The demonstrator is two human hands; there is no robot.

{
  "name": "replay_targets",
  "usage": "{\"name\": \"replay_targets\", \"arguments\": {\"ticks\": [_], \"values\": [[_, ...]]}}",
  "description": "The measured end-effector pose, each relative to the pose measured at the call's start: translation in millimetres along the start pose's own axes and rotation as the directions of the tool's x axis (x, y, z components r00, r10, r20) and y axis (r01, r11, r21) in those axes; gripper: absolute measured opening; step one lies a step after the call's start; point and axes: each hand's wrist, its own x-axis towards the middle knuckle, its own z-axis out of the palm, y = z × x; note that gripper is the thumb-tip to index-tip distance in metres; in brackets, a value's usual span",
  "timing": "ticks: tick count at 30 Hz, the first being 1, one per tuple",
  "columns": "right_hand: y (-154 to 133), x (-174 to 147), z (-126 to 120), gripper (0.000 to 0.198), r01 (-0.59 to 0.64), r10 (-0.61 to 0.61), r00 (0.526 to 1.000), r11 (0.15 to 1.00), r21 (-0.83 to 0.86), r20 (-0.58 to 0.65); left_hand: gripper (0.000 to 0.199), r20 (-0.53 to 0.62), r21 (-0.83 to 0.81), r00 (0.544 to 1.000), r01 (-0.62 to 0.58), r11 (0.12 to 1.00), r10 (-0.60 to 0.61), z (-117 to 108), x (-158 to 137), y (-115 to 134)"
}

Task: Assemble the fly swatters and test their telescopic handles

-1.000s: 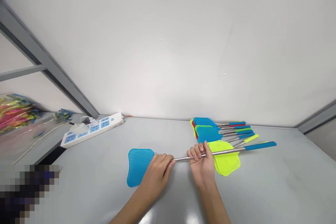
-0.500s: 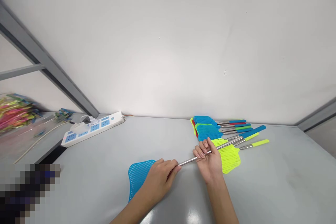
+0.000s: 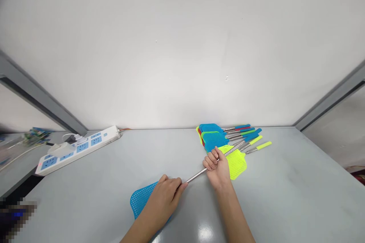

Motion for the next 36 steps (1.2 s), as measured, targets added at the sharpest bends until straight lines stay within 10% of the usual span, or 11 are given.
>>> {"name": "replay_targets", "arguments": {"ticks": [36], "values": [[11.3,0.3,6.7,0.033,0.002,-0.006,0.999,0.996,0.091,0.043,0.032,0.030,0.035,0.997,0.067,0.997,-0.068,2.6,0.0,-0.1]]}}
